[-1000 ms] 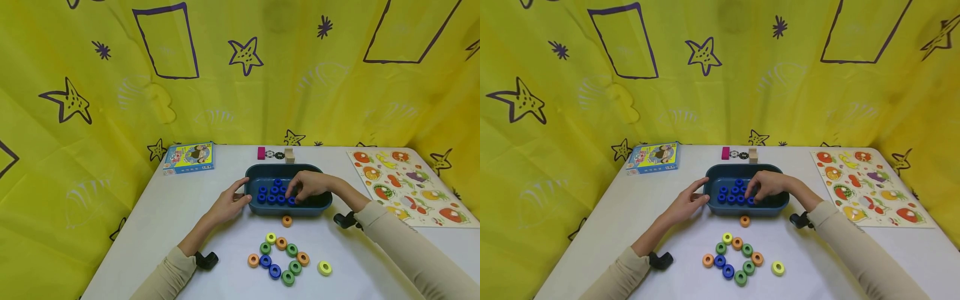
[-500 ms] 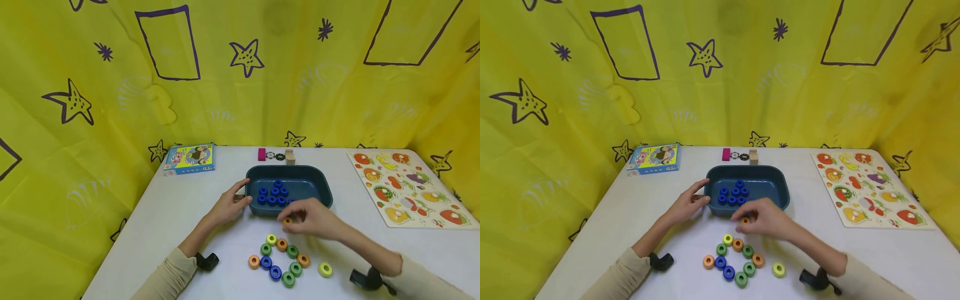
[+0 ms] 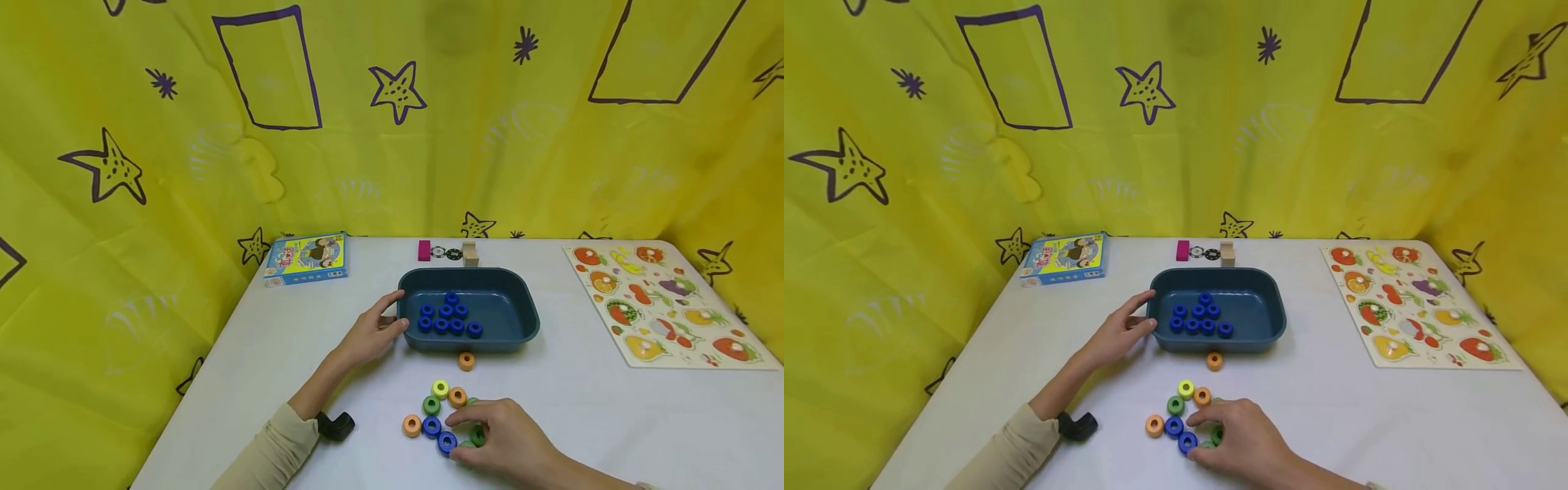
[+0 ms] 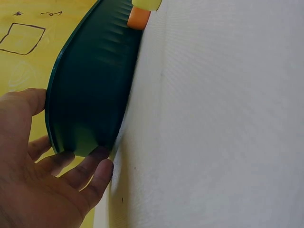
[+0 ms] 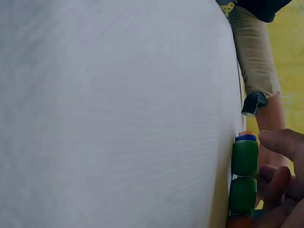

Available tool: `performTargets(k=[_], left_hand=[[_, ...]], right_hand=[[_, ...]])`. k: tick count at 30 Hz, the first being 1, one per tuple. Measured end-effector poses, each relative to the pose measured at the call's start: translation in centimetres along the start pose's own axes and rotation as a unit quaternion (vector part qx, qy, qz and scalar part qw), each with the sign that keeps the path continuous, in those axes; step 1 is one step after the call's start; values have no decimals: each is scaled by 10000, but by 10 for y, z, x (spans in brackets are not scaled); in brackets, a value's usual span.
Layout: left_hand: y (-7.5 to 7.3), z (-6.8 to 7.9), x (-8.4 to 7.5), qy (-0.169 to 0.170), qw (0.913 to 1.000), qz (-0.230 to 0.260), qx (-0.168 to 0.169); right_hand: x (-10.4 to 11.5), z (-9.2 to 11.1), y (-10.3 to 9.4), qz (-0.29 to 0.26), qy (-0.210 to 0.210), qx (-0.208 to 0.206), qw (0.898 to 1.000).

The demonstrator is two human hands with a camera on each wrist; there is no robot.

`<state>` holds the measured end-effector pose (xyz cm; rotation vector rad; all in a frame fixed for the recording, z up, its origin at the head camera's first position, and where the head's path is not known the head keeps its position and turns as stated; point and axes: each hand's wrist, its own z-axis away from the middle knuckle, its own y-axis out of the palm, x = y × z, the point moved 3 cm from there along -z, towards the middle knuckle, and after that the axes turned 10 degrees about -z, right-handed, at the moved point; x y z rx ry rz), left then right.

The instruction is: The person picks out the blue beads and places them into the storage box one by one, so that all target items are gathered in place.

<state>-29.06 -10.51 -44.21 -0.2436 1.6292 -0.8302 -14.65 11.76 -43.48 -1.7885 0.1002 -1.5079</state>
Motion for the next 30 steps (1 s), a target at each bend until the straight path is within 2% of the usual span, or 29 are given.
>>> performTargets(k=[9, 17, 23, 30], left_hand=[[-1, 0, 0, 33, 10000, 8, -8], [-4, 3, -5, 47, 10000, 30, 1], [-1, 0, 0, 29, 10000, 1, -13], [-1, 0, 0, 38, 10000, -23, 22]], right_hand=[[-3, -5, 7, 6, 46, 242, 9997], [3, -5, 1, 6, -88, 106, 9999], [1, -6, 6, 9, 161, 454, 9988], [0, -7, 9, 6, 124, 531, 9985]])
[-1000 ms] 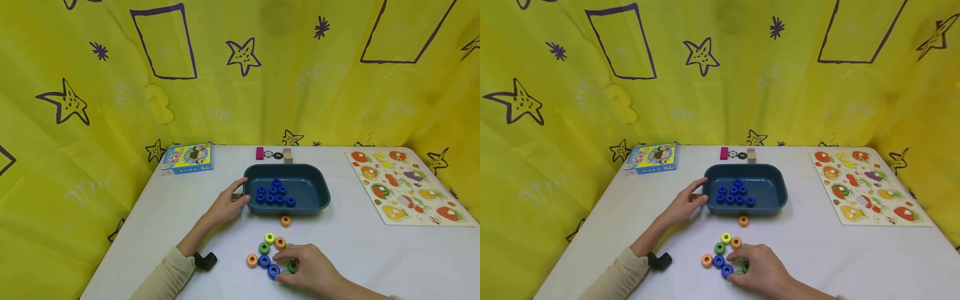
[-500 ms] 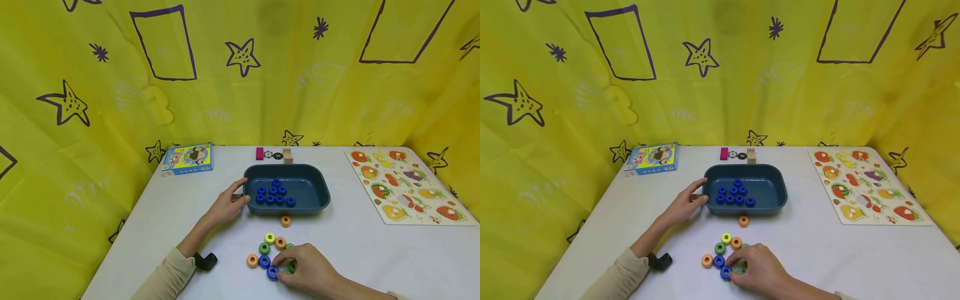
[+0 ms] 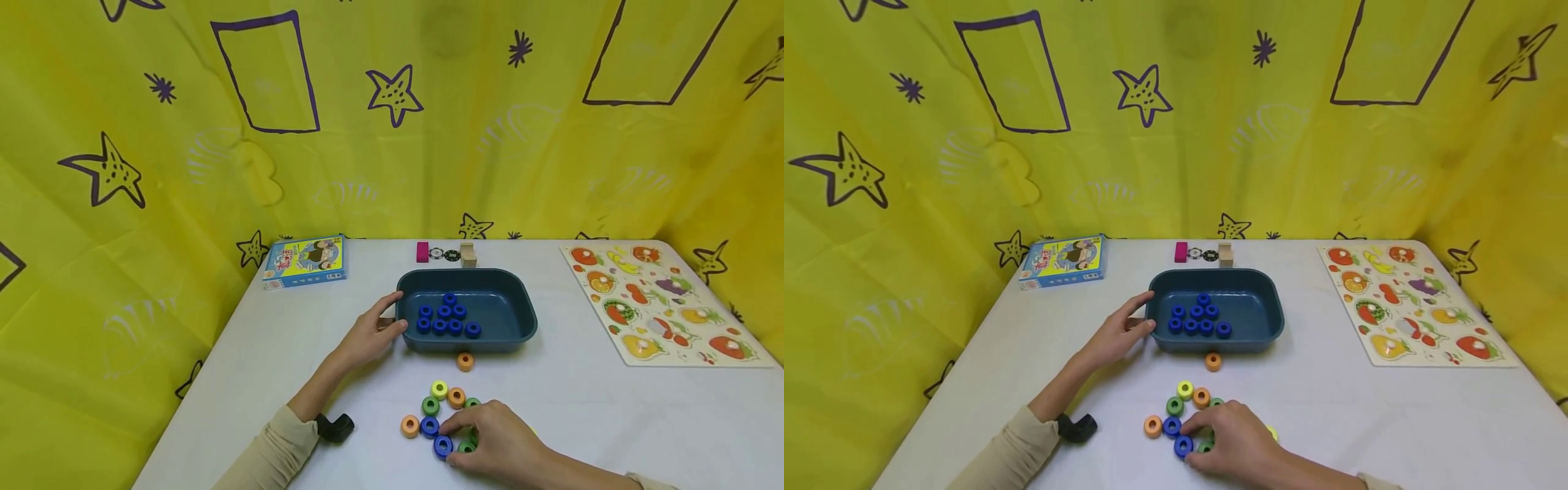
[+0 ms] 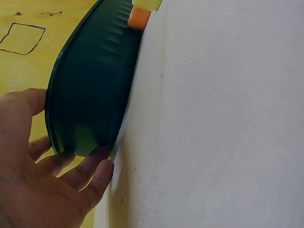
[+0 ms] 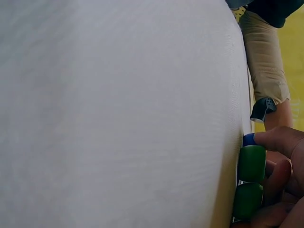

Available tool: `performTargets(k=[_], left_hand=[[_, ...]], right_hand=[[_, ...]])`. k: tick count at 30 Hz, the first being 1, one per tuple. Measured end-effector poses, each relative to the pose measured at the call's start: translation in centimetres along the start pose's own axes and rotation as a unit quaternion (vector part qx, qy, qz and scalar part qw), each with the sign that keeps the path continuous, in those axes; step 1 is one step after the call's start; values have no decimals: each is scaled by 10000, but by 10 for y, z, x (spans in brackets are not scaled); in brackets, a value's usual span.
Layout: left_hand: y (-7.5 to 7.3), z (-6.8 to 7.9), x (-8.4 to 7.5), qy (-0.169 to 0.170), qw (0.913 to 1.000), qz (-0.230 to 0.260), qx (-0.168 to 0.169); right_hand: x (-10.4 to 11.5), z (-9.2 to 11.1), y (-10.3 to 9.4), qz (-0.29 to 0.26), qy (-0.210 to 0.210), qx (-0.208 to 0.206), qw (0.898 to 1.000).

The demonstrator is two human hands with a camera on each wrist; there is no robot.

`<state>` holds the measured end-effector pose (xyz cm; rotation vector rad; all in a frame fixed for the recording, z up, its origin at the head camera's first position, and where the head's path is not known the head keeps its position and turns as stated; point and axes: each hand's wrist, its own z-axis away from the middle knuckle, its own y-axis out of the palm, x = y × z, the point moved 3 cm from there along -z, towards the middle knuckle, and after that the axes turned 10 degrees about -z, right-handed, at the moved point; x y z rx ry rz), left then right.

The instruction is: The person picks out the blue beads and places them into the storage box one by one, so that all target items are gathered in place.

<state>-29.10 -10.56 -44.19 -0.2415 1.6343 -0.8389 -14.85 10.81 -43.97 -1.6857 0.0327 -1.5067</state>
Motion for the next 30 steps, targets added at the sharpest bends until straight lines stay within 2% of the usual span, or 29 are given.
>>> performTargets(k=[4, 8, 14, 19, 23, 27, 30], left_hand=[[0, 0, 0, 19, 10000, 29, 13], [0, 0, 0, 17, 10000, 46, 24], [-1, 1, 0, 59, 10000, 50, 9], [0, 0, 1, 14, 10000, 20, 2], [0, -1, 1, -12, 10000, 21, 6], [0, 0, 1, -18, 10000, 33, -15], [0, 0, 1, 8, 10000, 40, -14]], right_hand=[[1, 0, -2, -93, 52, -22, 9999], [10, 0, -19, -114, -186, -294, 9993], [27, -13, -72, 13, -269, -896, 9956], [14, -45, -118, 222, -447, -1190, 9916], [-9, -73, -150, 410, -641, -896, 9931], [-27, -97, -173, 468, -996, -250, 9936], [-37, -110, -183, 587, -1164, 213, 9912]])
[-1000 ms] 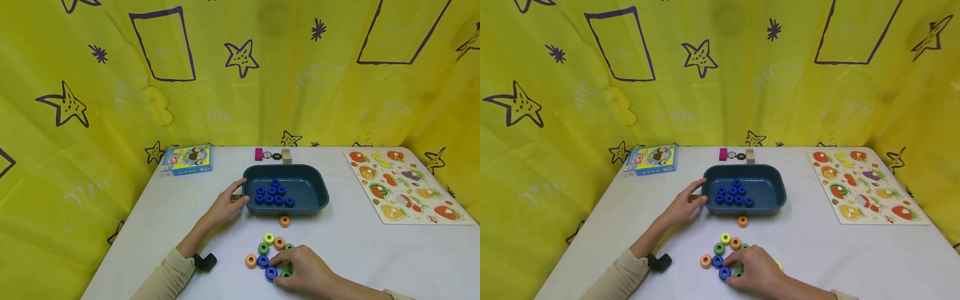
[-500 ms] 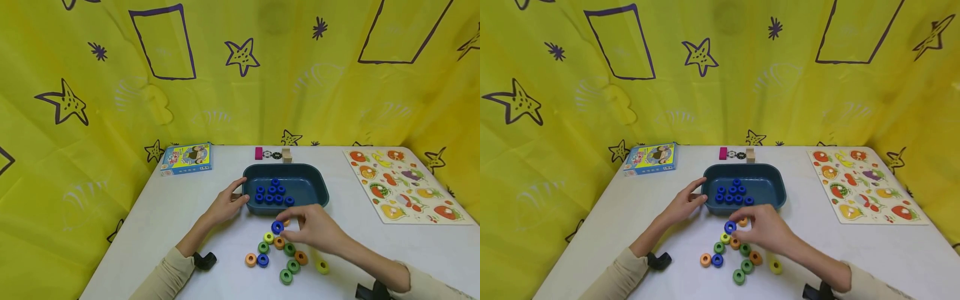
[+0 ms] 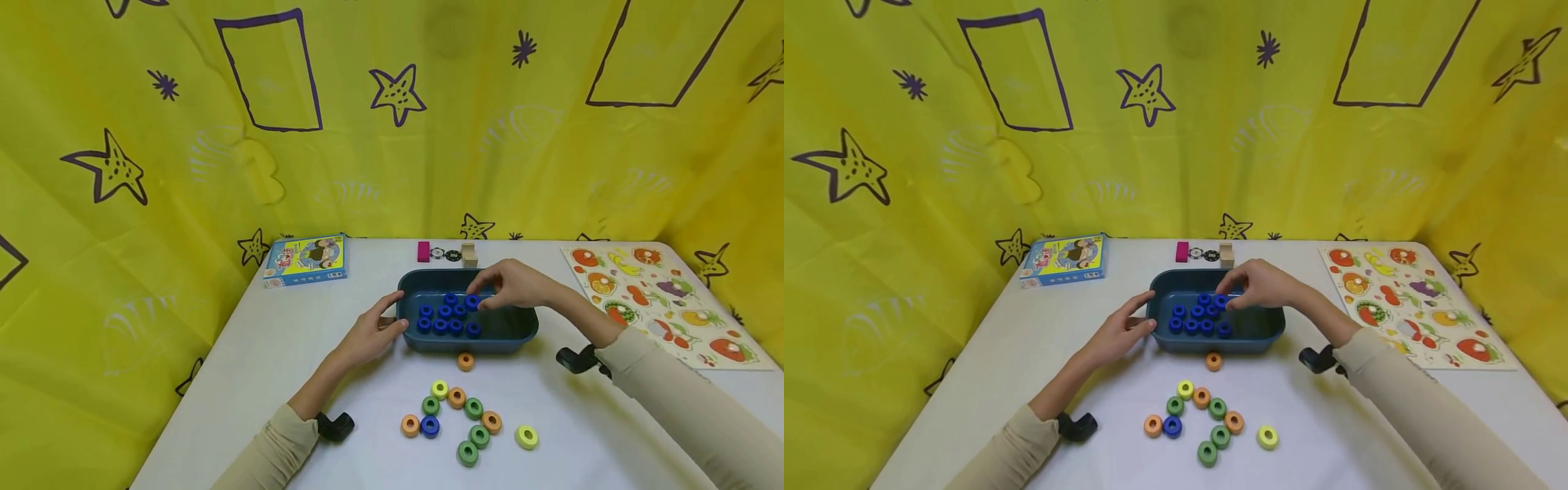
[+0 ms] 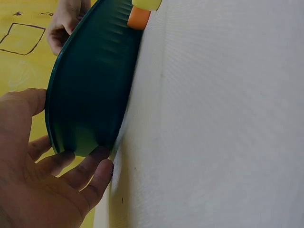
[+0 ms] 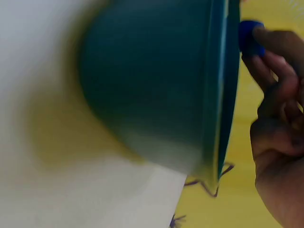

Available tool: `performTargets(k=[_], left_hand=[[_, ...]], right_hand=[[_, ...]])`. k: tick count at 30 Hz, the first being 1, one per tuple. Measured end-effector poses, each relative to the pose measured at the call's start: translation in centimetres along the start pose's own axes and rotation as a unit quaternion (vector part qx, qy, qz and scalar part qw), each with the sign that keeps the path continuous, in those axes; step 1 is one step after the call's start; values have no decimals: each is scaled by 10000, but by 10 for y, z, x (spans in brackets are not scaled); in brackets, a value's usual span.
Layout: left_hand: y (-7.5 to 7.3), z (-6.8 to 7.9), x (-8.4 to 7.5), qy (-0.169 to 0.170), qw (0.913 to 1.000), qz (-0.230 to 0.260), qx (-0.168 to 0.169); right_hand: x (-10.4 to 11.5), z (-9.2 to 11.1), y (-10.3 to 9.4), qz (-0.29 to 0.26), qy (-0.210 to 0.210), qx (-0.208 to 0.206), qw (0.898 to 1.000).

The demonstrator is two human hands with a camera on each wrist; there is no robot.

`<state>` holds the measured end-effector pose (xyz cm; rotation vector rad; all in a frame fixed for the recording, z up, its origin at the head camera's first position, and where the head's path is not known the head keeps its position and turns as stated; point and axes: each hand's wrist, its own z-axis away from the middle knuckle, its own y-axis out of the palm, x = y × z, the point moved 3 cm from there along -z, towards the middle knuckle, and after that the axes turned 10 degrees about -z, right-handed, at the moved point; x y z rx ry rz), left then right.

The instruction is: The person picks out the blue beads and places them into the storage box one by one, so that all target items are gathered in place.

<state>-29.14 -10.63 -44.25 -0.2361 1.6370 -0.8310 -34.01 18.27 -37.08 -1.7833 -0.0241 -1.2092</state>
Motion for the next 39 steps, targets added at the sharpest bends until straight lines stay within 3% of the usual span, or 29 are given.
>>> performTargets(k=[5, 12, 29, 34, 39], left_hand=[[1, 0, 0, -14, 10000, 2, 43], [1, 0, 0, 5, 10000, 5, 27], [1, 1, 0, -63, 10000, -14, 21], [0, 0, 0, -39, 10000, -7, -5], [-1, 0, 0, -6, 10000, -24, -2]], right_hand=[[-18, -12, -3, 201, 45, 596, 9980], [-34, -20, 2, 135, 382, 1043, 9937], [-40, -29, 12, 304, 741, 1568, 9844], [-27, -27, 6, 431, 534, 1401, 9877], [13, -19, 9, 509, -14, 952, 9942]])
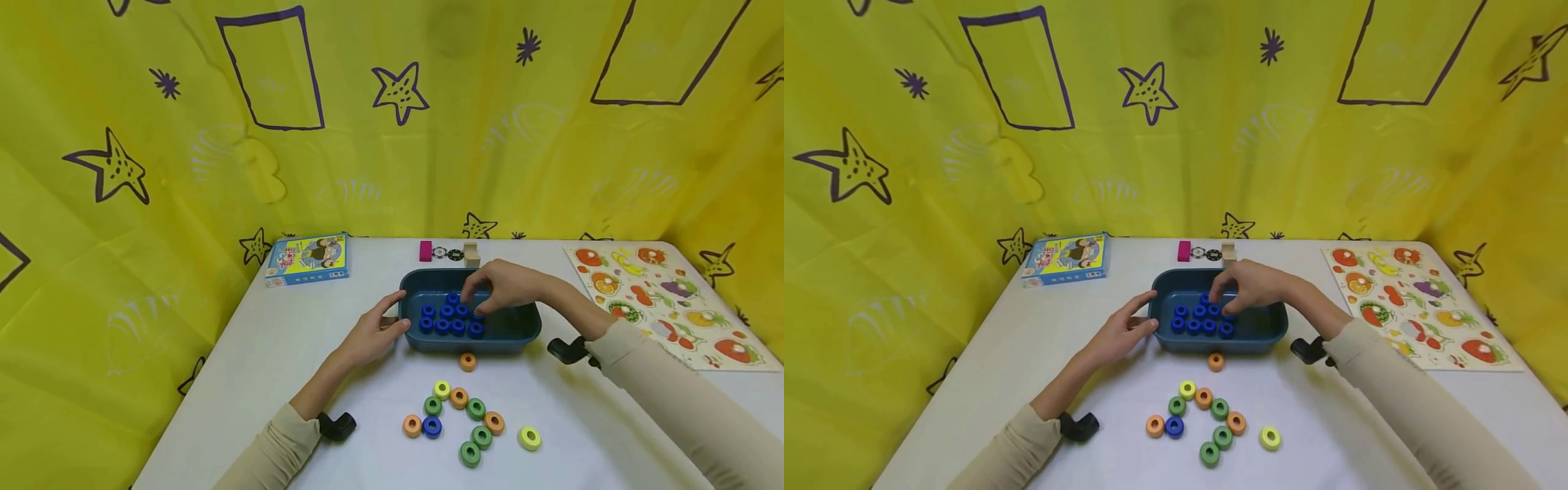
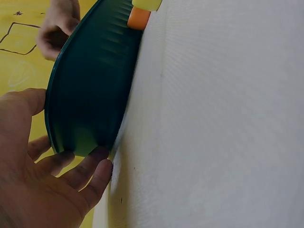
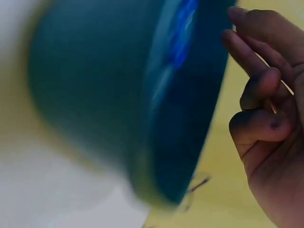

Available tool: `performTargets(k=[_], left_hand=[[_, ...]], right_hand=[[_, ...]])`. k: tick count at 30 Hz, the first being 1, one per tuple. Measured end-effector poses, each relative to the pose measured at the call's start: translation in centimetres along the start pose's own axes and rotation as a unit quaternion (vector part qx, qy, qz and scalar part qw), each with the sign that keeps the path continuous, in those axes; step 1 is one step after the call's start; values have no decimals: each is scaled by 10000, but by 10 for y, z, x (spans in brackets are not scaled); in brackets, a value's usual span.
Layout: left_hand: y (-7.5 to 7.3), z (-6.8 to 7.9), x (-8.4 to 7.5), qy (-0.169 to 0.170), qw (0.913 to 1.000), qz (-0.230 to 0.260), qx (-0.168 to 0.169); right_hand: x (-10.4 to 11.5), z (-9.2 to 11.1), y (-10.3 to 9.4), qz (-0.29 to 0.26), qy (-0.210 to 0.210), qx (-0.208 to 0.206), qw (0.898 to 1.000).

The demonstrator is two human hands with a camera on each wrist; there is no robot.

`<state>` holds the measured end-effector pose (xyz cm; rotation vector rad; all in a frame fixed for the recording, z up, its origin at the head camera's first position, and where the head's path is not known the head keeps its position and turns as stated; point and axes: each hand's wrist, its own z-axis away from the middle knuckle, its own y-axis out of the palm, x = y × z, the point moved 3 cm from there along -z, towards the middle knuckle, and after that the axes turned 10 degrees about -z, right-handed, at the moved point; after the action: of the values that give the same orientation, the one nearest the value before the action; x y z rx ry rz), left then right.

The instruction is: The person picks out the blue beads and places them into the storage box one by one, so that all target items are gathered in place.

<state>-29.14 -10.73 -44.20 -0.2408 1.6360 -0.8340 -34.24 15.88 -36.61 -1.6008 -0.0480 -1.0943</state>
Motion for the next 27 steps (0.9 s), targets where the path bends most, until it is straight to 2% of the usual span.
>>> performTargets(k=[4, 7, 10, 13, 16, 27], left_hand=[[-1, 0, 0, -4, 10000, 16, 17], [-1, 0, 0, 27, 10000, 30, 32], [-1, -1, 0, 66, 9999, 56, 61], [0, -1, 0, 79, 9999, 76, 84], [1, -1, 0, 62, 9999, 56, 86], [0, -1, 0, 65, 9999, 70, 35]], right_hand=[[43, 7, 25, 12, -645, 68, 9979], [69, 10, 53, -196, -1184, 466, 9917], [82, 11, 82, -559, -1465, 947, 9831], [86, 11, 104, -728, -1594, 1271, 9763], [84, 9, 118, -743, -1720, 1432, 9718], [76, 1, 135, -533, -1904, 1675, 9658]])
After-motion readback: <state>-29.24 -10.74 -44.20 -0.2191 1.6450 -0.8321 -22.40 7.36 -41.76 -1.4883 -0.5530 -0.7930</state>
